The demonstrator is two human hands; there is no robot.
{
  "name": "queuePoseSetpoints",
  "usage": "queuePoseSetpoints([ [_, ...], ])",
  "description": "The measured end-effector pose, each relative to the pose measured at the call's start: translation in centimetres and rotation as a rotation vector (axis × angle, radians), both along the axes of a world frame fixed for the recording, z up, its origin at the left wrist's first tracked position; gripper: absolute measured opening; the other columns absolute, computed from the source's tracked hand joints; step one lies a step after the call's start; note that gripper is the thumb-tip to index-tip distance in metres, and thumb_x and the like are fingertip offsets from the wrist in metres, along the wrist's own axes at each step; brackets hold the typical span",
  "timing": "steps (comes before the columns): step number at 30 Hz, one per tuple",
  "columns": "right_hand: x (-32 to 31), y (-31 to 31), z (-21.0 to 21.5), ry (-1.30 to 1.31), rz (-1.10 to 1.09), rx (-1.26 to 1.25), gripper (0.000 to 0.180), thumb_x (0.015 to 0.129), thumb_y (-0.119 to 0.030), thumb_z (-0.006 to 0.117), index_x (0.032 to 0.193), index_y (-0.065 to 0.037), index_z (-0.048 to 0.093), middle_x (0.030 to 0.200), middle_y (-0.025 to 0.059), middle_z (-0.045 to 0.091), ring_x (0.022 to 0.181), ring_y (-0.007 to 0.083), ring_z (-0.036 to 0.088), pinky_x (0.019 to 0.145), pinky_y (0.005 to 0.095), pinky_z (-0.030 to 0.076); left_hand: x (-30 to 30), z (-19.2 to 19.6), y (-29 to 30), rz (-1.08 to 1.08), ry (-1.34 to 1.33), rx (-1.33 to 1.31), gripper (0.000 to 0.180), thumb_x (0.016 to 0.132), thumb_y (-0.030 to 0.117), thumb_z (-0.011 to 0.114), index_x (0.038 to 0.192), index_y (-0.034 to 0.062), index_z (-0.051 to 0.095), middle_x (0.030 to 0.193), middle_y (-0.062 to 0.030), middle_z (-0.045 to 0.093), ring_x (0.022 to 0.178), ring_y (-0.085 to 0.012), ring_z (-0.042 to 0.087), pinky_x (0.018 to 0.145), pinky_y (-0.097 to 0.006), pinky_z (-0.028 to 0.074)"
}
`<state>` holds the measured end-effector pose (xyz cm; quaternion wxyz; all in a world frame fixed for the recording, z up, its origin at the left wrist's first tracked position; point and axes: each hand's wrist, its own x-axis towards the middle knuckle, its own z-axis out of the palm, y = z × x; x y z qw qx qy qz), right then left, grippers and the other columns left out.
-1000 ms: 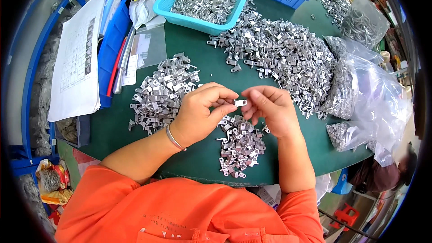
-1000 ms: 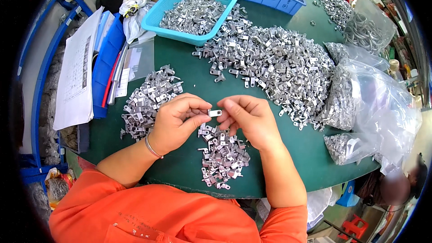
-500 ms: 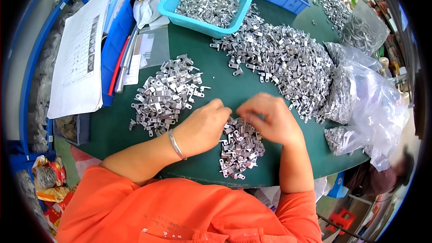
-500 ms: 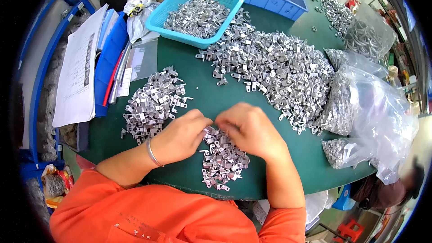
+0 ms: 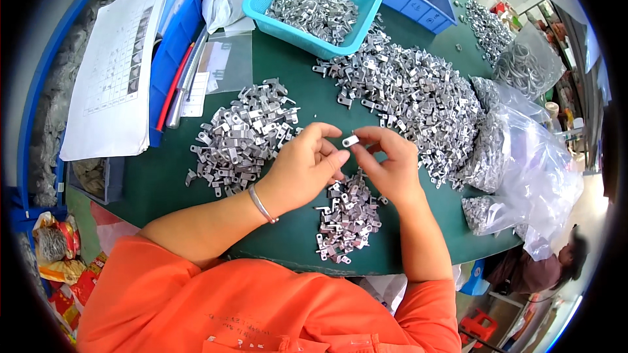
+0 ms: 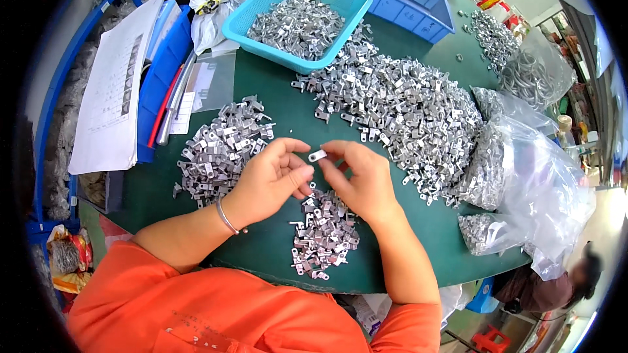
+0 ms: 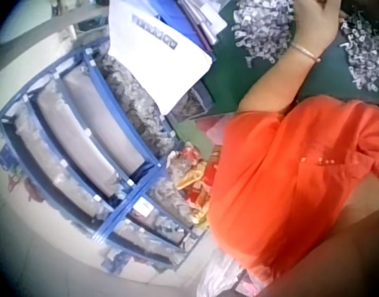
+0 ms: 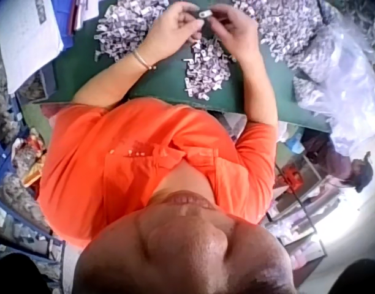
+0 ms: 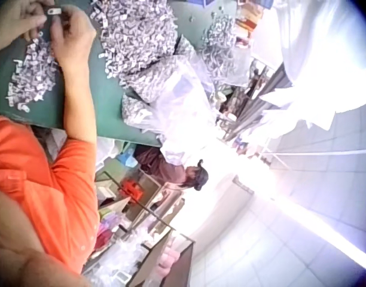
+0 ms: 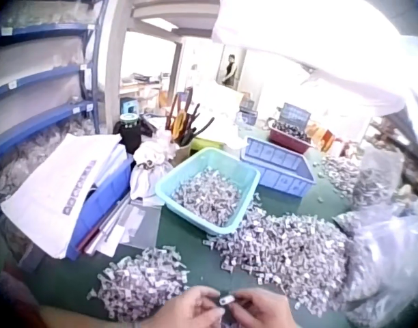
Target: The person sits at a green workbench and sorts small silver metal parts by hand. They pick up individual pieces from a large pile, inspect them, and place them into a separate pile or a blue bin. The person occasionally interacts with a coworker and handles a plastic bag containing more parts.
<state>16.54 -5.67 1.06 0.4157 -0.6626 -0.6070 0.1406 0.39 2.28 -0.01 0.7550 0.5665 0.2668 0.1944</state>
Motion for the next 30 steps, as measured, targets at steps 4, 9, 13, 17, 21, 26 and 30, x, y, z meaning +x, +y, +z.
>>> queuePoseSetpoints([
  [4,-0.7,-0.1,0.9,-0.185,0.146,0.259,0.018,0.074,0.004,0.065,0.09,-0.001,0.059,0.083,0.0119,0.063,0.072,0.0254,0.062,0.06,0.0316,0.049,-0.3,0.9,0.6,0.03,-0.142,-0.256,0.016,0.09,0.008,0.055,0.101,-0.0048,0.055,0.085,-0.0096,0.062,0.071,-0.0154,0.065,0.062,-0.025,0.054],
  [9,0.2,1.8,0.2,-0.27,-0.072,0.192,0.013,0.078,0.005,0.059,0.089,-0.002,0.058,0.082,0.0118,0.059,0.074,0.0304,0.059,0.062,0.0355,0.048,-1.7,3.3,4.3,0.331,-0.011,0.921,0.004,0.08,-0.004,0.06,0.082,-0.0014,0.063,0.079,-0.0071,0.062,0.078,-0.0162,0.064,0.063,-0.024,0.05],
  [13,1.4,4.6,-2.2,-0.476,-0.137,0.146,0.013,0.078,0.003,0.06,0.091,-0.002,0.061,0.085,0.0122,0.058,0.07,0.0287,0.059,0.059,0.033,0.048,-3.6,2.5,7.5,0.381,0.279,1.145,0.009,0.074,-0.008,0.055,0.076,-0.0013,0.061,0.077,-0.0118,0.06,0.075,-0.0256,0.062,0.065,-0.031,0.048],
  [17,1.5,5.1,-2.4,-0.398,-0.125,0.075,0.015,0.078,0.001,0.063,0.092,-0.003,0.062,0.083,0.0108,0.057,0.071,0.0257,0.059,0.059,0.0319,0.048,-4.3,2.1,7.9,0.326,0.405,1.205,0.009,0.071,-0.006,0.052,0.074,-0.0016,0.059,0.076,-0.0149,0.059,0.074,-0.0327,0.058,0.067,-0.037,0.047],
  [21,0.9,3.2,-1.3,0.162,-0.121,-0.149,0.017,0.079,-0.001,0.066,0.095,-0.001,0.061,0.088,0.0071,0.061,0.077,0.0152,0.062,0.062,0.0259,0.05,-3.9,2.2,7.4,0.378,0.377,1.259,0.009,0.071,-0.006,0.052,0.074,-0.0012,0.059,0.077,-0.0144,0.059,0.076,-0.0324,0.058,0.07,-0.038,0.047],
  [26,-0.2,0.4,-0.2,0.487,-0.106,-0.05,0.021,0.078,0.005,0.066,0.098,0.002,0.06,0.091,0.0049,0.062,0.079,0.0093,0.061,0.069,0.0217,0.051,-3.6,1.7,6.9,0.296,0.434,1.25,0.011,0.07,-0.006,0.053,0.078,-0.0006,0.059,0.082,-0.0145,0.058,0.079,-0.0328,0.057,0.074,-0.039,0.046],
  [30,0.2,-1.2,1.1,0.054,0.023,0.193,0.023,0.071,0.01,0.067,0.09,-0.001,0.062,0.086,0.0083,0.061,0.078,0.0169,0.062,0.065,0.027,0.052,-2.6,2.6,6.3,0.415,0.262,1.357,0.017,0.073,-0.002,0.06,0.089,-0.0003,0.059,0.093,-0.0131,0.058,0.078,-0.0294,0.057,0.075,-0.035,0.046],
])
